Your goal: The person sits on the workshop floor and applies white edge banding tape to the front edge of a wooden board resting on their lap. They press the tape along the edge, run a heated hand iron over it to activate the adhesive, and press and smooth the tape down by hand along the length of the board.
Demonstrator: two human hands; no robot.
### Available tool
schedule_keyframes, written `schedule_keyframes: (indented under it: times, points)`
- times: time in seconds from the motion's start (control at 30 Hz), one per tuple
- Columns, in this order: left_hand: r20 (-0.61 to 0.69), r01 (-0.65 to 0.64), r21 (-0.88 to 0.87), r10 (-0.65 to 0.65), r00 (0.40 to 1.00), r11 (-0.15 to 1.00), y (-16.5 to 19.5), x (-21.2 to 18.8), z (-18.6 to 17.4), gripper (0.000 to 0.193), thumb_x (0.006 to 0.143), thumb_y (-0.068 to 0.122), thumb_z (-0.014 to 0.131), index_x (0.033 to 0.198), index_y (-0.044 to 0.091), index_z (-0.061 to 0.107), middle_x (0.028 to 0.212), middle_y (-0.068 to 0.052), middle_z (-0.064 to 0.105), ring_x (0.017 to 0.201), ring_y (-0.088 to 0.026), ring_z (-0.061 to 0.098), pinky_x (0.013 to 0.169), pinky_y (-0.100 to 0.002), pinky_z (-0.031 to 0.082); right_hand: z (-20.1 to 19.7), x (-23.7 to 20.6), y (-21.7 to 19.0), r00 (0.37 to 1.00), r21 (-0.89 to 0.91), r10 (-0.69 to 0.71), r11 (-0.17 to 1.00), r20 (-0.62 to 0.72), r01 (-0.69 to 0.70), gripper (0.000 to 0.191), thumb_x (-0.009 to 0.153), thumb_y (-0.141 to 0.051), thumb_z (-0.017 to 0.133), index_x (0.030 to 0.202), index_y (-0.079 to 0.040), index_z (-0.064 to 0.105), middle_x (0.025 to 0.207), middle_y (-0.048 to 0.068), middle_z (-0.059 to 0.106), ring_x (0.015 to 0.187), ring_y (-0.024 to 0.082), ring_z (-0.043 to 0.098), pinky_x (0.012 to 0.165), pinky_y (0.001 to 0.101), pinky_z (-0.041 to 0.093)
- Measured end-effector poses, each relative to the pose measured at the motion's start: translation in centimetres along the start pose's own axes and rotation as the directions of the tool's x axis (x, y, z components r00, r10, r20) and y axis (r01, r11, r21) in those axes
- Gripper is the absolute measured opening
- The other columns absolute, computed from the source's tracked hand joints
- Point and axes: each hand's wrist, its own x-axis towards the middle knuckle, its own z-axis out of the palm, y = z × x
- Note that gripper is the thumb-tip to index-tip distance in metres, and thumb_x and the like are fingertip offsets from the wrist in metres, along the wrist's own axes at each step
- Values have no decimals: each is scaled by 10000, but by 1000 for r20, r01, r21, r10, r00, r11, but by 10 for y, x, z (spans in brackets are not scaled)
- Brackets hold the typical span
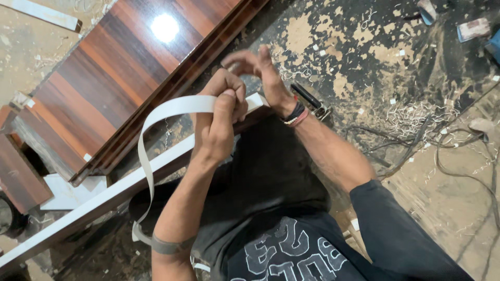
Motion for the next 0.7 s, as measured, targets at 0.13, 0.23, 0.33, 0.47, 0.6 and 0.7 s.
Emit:
schedule_keyframes:
  times: [0.13,0.23,0.33,0.47,0.6,0.7]
  points:
    - [-16,6,63,-5,1000,998,0,-1,0,209,1034,181,395,936,45,521,761,13,462,669,-76,419,623,-254,362,20,18,-78,960,65,-121,992,252,107,961,1010,-817,125,1389,-83,617,1020,108,698,1023,176,697,994,326,567]
    - [-17,11,21,-11,1000,1000,0,0,0,213,1039,178,391,943,42,525,772,13,448,666,-78,413,623,-259,372,26,22,-87,966,52,-51,998,254,39,971,1001,-817,129,1312,-71,669,1065,112,696,1044,189,702,972,342,573]
    - [16,16,1,-16,1000,1000,1,0,-1,198,1047,171,379,960,45,504,773,11,444,687,-83,413,644,-264,375,12,15,-44,984,-3,-23,1000,178,24,965,999,-799,97,1288,-84,678,1030,108,713,979,185,705,876,338,567]
    - [12,-19,2,19,1000,1000,0,2,0,201,1030,170,376,946,41,506,818,-1,489,665,-78,389,617,-263,368,-17,-1,56,980,68,200,977,18,-201,986,985,-784,137,1246,-2,677,1191,109,724,1156,218,666,1072,365,464]
    - [1,11,17,-11,1000,1000,-2,1,-1,209,1041,170,382,948,37,515,748,8,447,682,-81,405,640,-269,379,-29,-23,108,923,119,377,923,-74,-367,987,991,-786,182,1244,28,678,1081,138,699,1059,245,645,982,369,496]
    - [4,-7,5,7,1000,1000,-3,1,-1,214,1050,170,380,949,36,514,775,9,449,694,-83,403,644,-272,382,-17,-22,75,966,201,246,946,76,-256,983,979,-789,181,1371,24,570,1199,139,677,1152,224,637,1022,340,496]
